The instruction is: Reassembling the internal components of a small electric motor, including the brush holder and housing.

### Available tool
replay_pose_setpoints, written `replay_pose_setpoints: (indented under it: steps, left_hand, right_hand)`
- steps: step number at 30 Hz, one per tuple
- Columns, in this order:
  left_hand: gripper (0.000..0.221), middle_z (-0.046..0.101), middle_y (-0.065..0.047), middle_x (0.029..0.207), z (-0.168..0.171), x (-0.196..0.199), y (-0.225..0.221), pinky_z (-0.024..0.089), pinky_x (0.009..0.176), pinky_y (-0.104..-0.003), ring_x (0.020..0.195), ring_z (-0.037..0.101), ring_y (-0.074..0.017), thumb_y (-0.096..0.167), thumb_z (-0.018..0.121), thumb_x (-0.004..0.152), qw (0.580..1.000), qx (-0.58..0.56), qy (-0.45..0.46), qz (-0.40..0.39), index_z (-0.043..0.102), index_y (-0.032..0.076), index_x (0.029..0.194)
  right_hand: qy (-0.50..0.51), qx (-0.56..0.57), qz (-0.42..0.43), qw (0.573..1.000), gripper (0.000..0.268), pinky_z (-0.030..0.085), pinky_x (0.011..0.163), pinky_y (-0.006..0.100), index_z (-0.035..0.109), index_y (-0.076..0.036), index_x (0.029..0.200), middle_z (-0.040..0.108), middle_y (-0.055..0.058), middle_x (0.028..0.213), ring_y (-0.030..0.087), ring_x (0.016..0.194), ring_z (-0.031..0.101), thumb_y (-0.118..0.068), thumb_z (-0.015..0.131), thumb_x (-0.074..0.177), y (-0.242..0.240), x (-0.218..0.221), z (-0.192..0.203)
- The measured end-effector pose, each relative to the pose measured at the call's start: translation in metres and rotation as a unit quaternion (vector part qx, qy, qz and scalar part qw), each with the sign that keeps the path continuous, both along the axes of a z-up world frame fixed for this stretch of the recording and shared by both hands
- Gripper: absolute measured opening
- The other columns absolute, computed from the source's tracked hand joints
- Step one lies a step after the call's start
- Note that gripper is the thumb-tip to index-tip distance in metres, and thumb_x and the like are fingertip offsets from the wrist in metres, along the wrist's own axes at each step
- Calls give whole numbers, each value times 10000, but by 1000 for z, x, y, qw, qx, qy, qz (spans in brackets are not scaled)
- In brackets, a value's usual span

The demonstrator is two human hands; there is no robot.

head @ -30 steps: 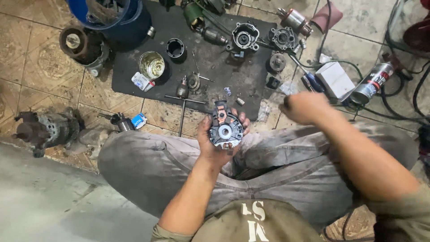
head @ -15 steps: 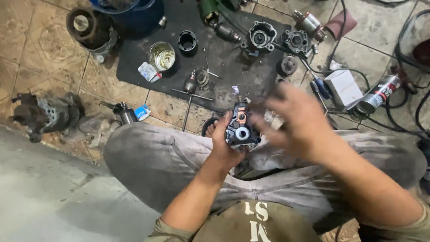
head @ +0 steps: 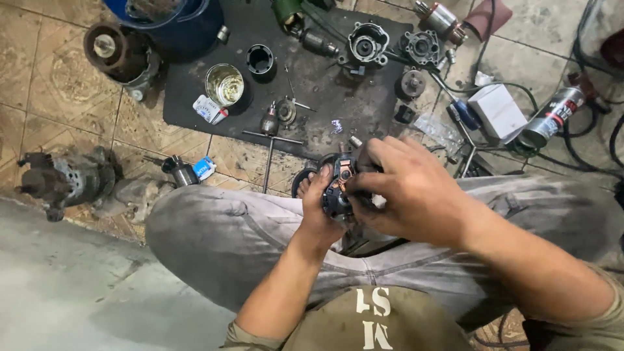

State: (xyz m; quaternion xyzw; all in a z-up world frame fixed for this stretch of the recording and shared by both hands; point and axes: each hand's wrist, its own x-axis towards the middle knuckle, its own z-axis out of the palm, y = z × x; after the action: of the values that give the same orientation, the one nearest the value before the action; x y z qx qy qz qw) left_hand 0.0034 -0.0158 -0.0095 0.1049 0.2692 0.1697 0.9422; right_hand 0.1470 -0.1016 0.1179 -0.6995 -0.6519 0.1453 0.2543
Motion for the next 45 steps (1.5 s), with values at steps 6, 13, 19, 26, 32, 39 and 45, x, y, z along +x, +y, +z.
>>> replay_pose_setpoints:
  steps: [6,13,19,26,32,39,45]
  left_hand:
    - [161,706,-4,977,-32,-5,-3,534,742,-241,887,689,-144,346,627,1003,992,-82,87,-45,652,201,1068]
    - [234,697,-46,873,-21,-3,-2,547,701,-253,797,669,-138,262,592,1023,988,100,105,60,697,72,935]
    - [459,712,-225,1131,-9,-2,-1,557,952,-359,1051,694,-299,356,561,1021,977,209,-9,24,667,-64,1172]
    - [531,717,-178,1123,-5,-3,2,543,964,-363,1044,692,-274,453,546,1000,968,250,-7,10,670,-39,1160]
    - [515,648,-159,1132,2,0,5,492,966,-367,1097,615,-262,485,575,1010,972,211,-103,17,635,-6,1154]
    - [512,614,-147,1096,9,2,6,468,936,-373,1070,581,-258,502,567,1008,968,213,-128,31,616,8,1131]
    - [580,665,-138,1074,22,2,8,533,869,-387,999,647,-261,589,640,967,946,318,-52,44,646,24,1100]
  right_hand:
    - [-192,-74,79,975,196,430,735,358,711,-187,833,600,-10,853,145,729,556,-339,712,957,-3,-7,8]
    - [-182,-21,8,983,244,394,677,423,643,-153,800,552,49,808,236,673,549,-286,623,1004,-4,-21,-14]
    - [-151,39,-86,984,181,363,630,427,626,-114,927,557,82,868,260,678,530,-276,574,990,-8,-33,-15]
    - [-93,66,-55,992,162,351,632,408,628,-107,958,606,97,966,263,687,547,-245,573,1021,-9,-30,-24]
    - [203,-56,-99,973,364,365,462,383,648,-28,1290,555,25,639,184,483,484,-201,600,974,-23,-45,4]
    - [682,-64,-118,719,683,345,534,279,389,-54,1587,508,5,772,121,636,402,-284,604,980,-42,-65,-23]
    - [703,7,-73,708,729,278,521,269,343,-91,1607,414,-27,727,94,617,352,-277,649,972,-37,-74,-17]
